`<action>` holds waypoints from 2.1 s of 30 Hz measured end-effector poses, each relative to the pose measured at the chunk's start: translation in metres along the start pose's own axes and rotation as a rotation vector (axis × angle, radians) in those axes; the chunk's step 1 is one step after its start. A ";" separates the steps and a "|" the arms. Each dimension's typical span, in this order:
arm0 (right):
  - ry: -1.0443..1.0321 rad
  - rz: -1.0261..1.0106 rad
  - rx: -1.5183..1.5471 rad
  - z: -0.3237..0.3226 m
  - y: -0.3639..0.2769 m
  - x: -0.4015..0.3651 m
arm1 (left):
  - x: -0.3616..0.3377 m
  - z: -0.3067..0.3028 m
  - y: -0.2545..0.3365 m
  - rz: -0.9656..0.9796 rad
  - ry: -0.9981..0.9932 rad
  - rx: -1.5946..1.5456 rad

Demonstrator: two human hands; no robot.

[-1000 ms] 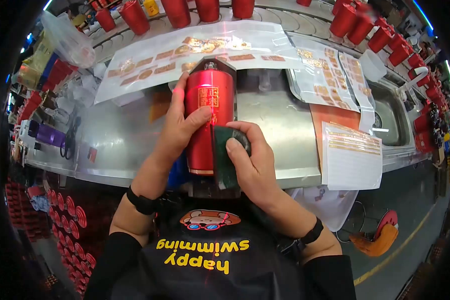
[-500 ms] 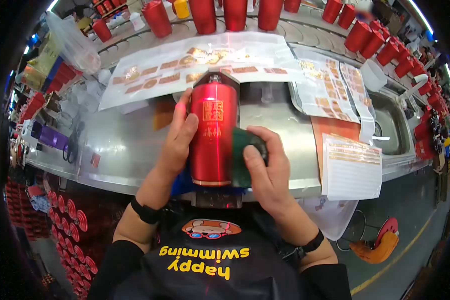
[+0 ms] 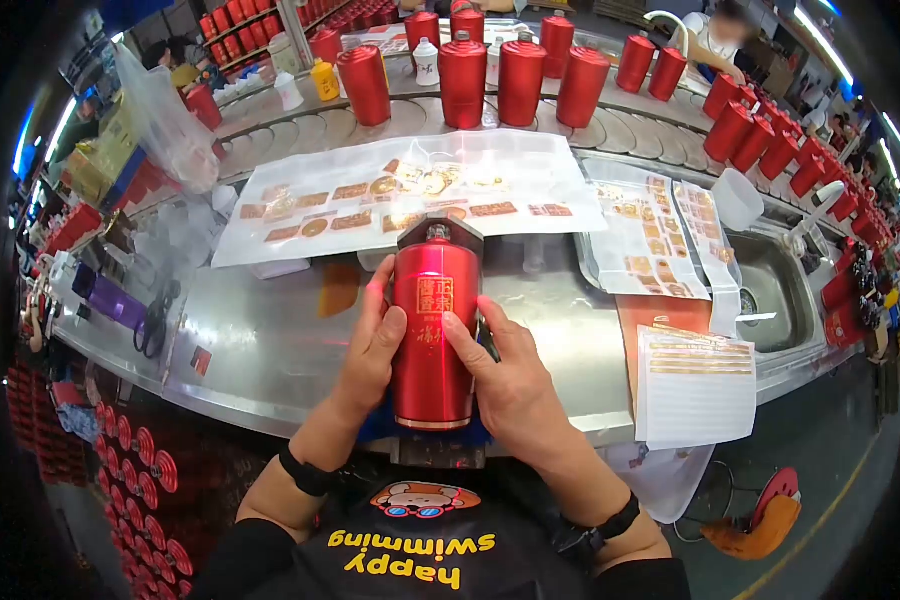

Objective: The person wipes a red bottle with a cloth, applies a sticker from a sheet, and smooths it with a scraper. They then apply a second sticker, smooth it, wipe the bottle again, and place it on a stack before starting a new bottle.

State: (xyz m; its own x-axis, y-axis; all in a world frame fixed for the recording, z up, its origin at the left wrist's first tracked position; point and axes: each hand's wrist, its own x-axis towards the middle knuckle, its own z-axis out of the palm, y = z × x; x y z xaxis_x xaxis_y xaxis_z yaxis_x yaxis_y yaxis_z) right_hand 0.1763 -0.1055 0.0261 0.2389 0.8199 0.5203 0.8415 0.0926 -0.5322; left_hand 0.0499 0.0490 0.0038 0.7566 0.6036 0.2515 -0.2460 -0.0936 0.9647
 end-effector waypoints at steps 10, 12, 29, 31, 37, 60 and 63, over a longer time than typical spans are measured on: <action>0.129 0.051 0.112 -0.012 0.006 0.006 | 0.000 0.007 0.008 -0.066 0.023 0.044; 0.084 0.098 0.159 -0.025 -0.001 0.022 | -0.003 0.007 0.007 -0.086 0.018 0.036; 0.095 -0.414 -0.272 -0.033 0.041 0.095 | -0.046 -0.010 0.007 0.047 -0.025 0.272; -0.005 -0.480 -0.062 -0.031 0.021 0.057 | -0.036 -0.017 0.003 0.120 -0.028 0.321; -0.375 -0.148 0.325 -0.041 0.024 0.071 | -0.018 -0.017 0.003 0.161 -0.013 0.383; -0.367 -0.113 0.262 -0.036 0.013 0.082 | 0.007 -0.017 0.006 0.030 0.035 0.131; 0.047 0.012 -0.083 -0.034 0.027 0.106 | 0.023 -0.016 0.010 -0.136 0.032 -0.022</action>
State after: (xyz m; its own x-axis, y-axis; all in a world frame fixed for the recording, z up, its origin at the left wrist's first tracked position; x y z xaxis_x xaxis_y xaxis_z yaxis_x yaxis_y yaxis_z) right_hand 0.2403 -0.0354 0.0894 0.2702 0.7929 0.5462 0.8752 0.0342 -0.4826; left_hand 0.0548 0.0749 0.0175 0.7642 0.6346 0.1151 -0.1554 0.0081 0.9878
